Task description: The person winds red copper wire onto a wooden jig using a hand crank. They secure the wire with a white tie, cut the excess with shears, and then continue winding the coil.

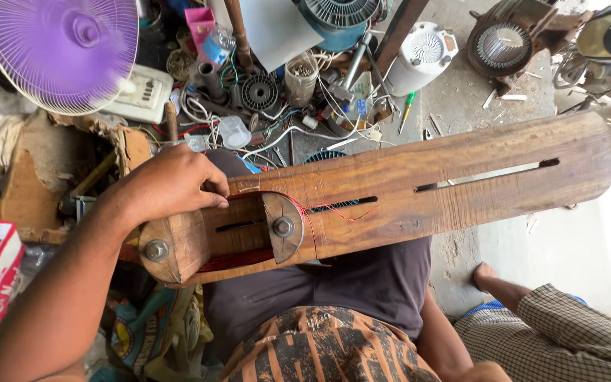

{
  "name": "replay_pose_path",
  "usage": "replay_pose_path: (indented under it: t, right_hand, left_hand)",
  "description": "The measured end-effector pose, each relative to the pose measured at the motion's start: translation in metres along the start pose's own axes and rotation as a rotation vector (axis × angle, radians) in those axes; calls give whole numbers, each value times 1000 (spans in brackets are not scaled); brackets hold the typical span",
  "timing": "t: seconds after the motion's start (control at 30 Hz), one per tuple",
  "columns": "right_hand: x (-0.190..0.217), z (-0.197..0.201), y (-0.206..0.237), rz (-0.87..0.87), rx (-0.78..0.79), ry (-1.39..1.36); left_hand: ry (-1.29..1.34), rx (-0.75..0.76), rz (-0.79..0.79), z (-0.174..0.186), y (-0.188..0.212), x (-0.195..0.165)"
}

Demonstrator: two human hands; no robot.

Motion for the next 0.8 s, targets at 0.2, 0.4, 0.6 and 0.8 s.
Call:
replay_pose_path:
  t: [0.2, 0.4, 0.6, 0.8]
  right_hand:
    - [23, -3, 14, 30, 86, 46]
    - [17, -13, 10, 59, 107, 37]
    - [14, 15, -17, 224, -52, -222]
    - [21, 105, 25, 1057, -564, -313]
  left_hand:
    - [-209, -53, 82, -13, 6, -23]
    - [-166, -257, 73, -20, 25, -29]
    - [-16, -972, -203, -28, 67, -81]
    - [127, -1072, -300, -30, 67, -101]
Point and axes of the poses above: each hand's wrist, its own y-axis away from the middle knuckle, its own z-axis out of the back of the hand, x = y × z, the point moved 2 cm from there along -y, towards the middle knuckle, and after that the axes turned 2 degrees about -y, right-handed, at the moved point
